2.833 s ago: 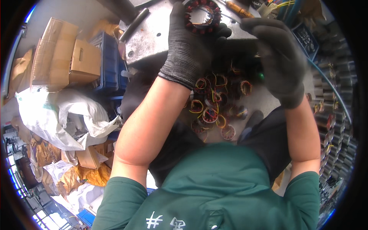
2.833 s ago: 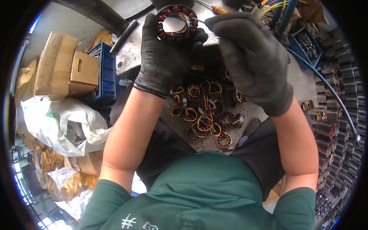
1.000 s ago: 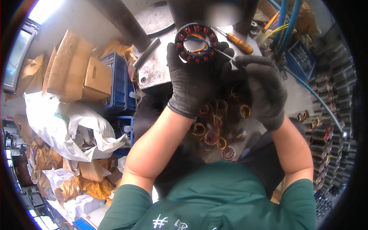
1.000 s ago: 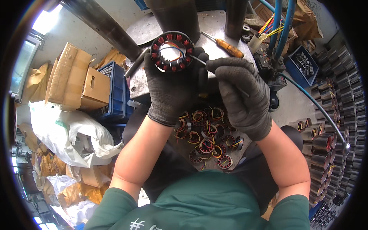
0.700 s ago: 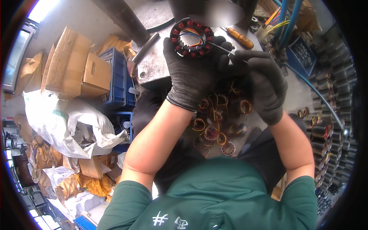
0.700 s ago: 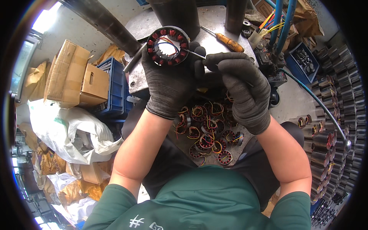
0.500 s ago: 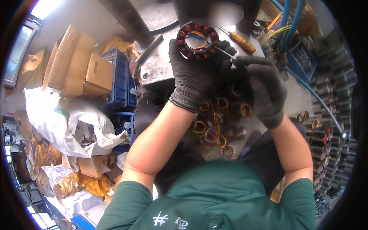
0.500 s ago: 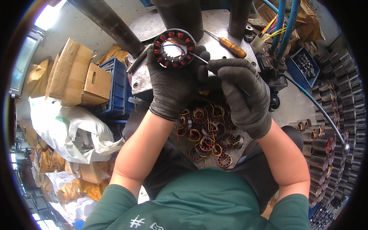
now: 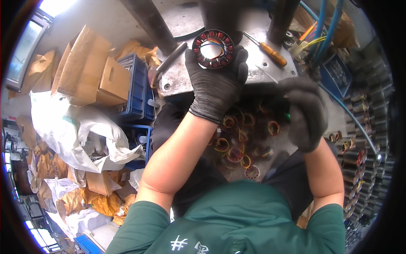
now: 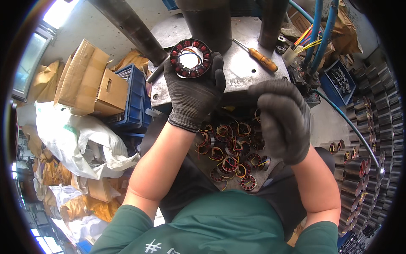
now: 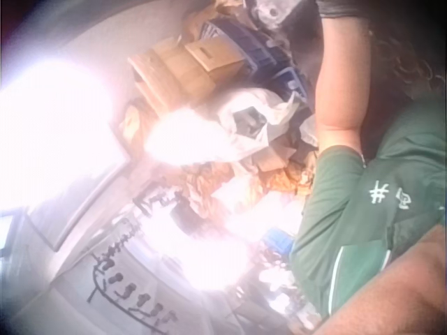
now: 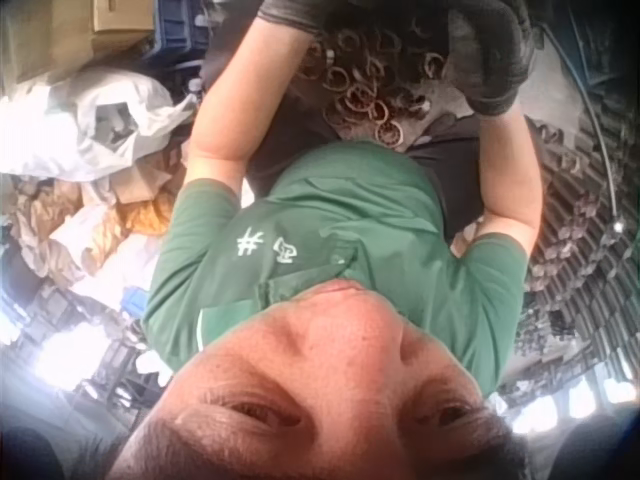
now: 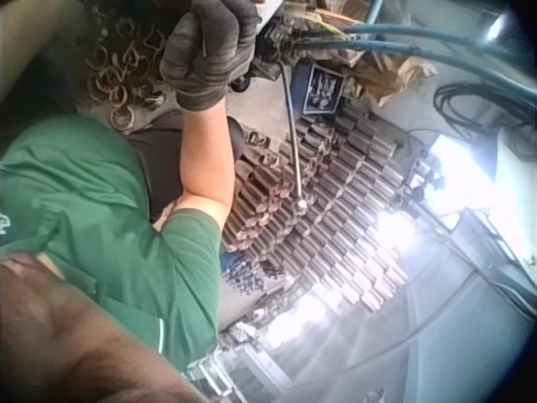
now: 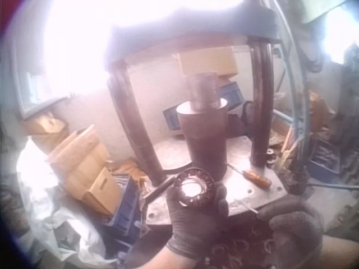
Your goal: Operating a hydraulic press and using a manual tool to assemble electrical motor components.
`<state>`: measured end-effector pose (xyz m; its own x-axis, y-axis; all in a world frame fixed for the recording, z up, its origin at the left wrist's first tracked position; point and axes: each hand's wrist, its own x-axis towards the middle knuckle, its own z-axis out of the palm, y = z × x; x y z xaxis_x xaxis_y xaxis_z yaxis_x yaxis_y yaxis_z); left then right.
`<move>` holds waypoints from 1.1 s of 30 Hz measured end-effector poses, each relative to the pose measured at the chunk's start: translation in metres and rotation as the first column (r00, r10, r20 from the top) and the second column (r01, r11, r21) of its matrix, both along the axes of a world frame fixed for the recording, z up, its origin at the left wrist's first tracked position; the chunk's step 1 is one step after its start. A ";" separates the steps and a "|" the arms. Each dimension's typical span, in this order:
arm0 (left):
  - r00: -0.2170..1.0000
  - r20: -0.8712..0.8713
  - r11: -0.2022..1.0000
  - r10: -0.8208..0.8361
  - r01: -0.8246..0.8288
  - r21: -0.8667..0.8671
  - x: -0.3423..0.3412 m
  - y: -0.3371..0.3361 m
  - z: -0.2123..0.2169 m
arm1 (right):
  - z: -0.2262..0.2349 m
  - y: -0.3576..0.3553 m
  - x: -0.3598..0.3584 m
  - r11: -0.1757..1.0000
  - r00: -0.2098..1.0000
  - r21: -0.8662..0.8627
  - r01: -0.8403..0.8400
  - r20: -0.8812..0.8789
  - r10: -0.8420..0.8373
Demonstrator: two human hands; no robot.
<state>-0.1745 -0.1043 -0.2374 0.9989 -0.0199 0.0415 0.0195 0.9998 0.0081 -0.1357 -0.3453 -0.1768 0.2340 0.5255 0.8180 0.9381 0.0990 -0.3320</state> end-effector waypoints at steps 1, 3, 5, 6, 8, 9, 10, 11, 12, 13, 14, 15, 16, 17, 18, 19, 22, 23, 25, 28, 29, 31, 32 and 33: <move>1.000 -0.015 0.999 0.023 -0.022 0.044 0.001 -0.003 0.003 | -0.008 -0.002 0.004 0.994 0.993 -0.008 0.105 -0.061 -0.106; 0.998 -0.022 0.993 0.057 -0.055 0.101 -0.001 -0.004 0.008 | -0.030 0.007 0.020 0.993 0.982 0.033 0.116 -0.154 -0.110; 0.998 0.002 0.988 0.056 -0.055 0.147 -0.003 -0.004 0.011 | -0.041 0.013 0.029 0.981 0.942 -0.023 0.194 -0.276 -0.192; 0.998 0.011 0.986 0.058 -0.059 0.153 -0.003 -0.005 0.012 | -0.046 0.016 0.033 0.981 0.945 -0.016 0.191 -0.269 -0.188; 0.999 -0.028 0.990 0.031 -0.027 0.135 -0.005 -0.005 0.013 | -0.056 0.022 0.039 0.983 0.962 -0.094 0.157 -0.209 -0.174; 0.999 -0.033 0.987 0.029 -0.023 0.158 -0.006 -0.006 0.014 | -0.056 0.024 0.042 0.962 0.973 -0.198 0.188 -0.093 -0.209; 0.999 -0.025 0.986 0.031 -0.026 0.165 -0.006 -0.007 0.017 | -0.056 0.026 0.044 0.964 0.975 -0.189 0.187 -0.087 -0.206; 1.000 -0.015 0.989 0.003 -0.001 0.151 -0.005 -0.008 0.017 | -0.064 0.029 0.048 0.952 0.975 -0.247 0.179 -0.086 -0.206; 1.000 -0.004 0.990 -0.025 0.025 0.136 -0.005 -0.010 0.018 | -0.073 0.031 0.052 0.937 0.975 -0.304 0.172 -0.085 -0.206; 0.995 0.090 0.988 -0.039 0.025 0.155 -0.008 -0.012 0.020 | -0.085 0.033 0.059 0.912 0.978 -0.369 0.180 -0.030 -0.205; 0.994 0.099 0.986 -0.040 0.024 0.164 -0.009 -0.013 0.020 | -0.096 0.038 0.064 0.915 0.979 -0.358 0.184 -0.022 -0.205; 0.991 0.130 0.979 -0.019 -0.008 0.202 -0.008 -0.015 0.019 | -0.106 0.042 0.068 0.905 0.973 -0.377 0.199 -0.030 -0.227; 0.987 0.162 0.970 0.004 -0.043 0.240 -0.008 -0.014 0.017 | -0.107 0.046 0.069 0.894 0.969 -0.394 0.211 -0.039 -0.246; 0.980 0.196 0.958 0.025 -0.080 0.276 -0.009 -0.014 0.017 | -0.106 0.047 0.069 0.870 0.968 -0.432 0.238 0.028 -0.251; 0.978 0.209 0.955 0.024 -0.084 0.285 -0.009 -0.012 0.017 | -0.103 0.048 0.068 0.875 0.967 -0.419 0.243 0.038 -0.250; 0.982 0.187 0.971 -0.009 -0.036 0.235 -0.009 -0.013 0.019 | -0.099 0.048 0.065 0.848 0.960 -0.453 0.275 0.083 -0.267; 0.978 0.206 0.986 -0.038 0.002 0.169 -0.010 -0.011 0.018 | -0.091 0.044 0.060 0.826 0.952 -0.475 0.305 0.129 -0.277; 0.991 0.134 0.974 -0.002 -0.028 0.223 -0.011 -0.013 0.021 | -0.087 0.041 0.058 0.832 0.957 -0.472 0.290 0.118 -0.266; 0.993 0.116 0.938 0.012 -0.051 0.343 -0.012 -0.007 0.025 | -0.083 0.034 0.054 0.867 0.959 -0.411 0.283 0.117 -0.258; 0.904 0.145 0.404 0.403 -0.318 0.858 0.004 0.001 0.016 | -0.068 0.021 0.046 0.885 0.982 -0.430 0.178 0.016 -0.190; 0.827 0.295 0.157 0.479 -0.412 0.898 0.004 -0.005 0.032 | -0.067 0.016 0.044 0.889 0.986 -0.433 0.152 0.003 -0.167; 0.708 0.556 -0.103 0.436 -0.575 0.812 0.002 -0.005 0.058 | -0.060 0.010 0.040 0.877 0.989 -0.469 0.101 -0.052 -0.142; 0.576 0.754 -0.504 0.315 -0.572 0.647 0.006 0.004 0.069 | -0.057 0.006 0.038 0.846 0.984 -0.532 0.028 -0.135 -0.117; 0.570 0.772 -0.513 0.282 -0.590 0.623 0.014 0.006 0.079 | -0.056 0.004 0.038 0.856 0.986 -0.516 0.043 -0.119 -0.121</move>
<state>-0.1606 -0.0985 -0.1589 0.6051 0.2582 0.7531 -0.5738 -0.5144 0.6374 -0.0976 -0.3416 -0.2323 0.3871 0.8330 0.3953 0.8743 -0.1955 -0.4443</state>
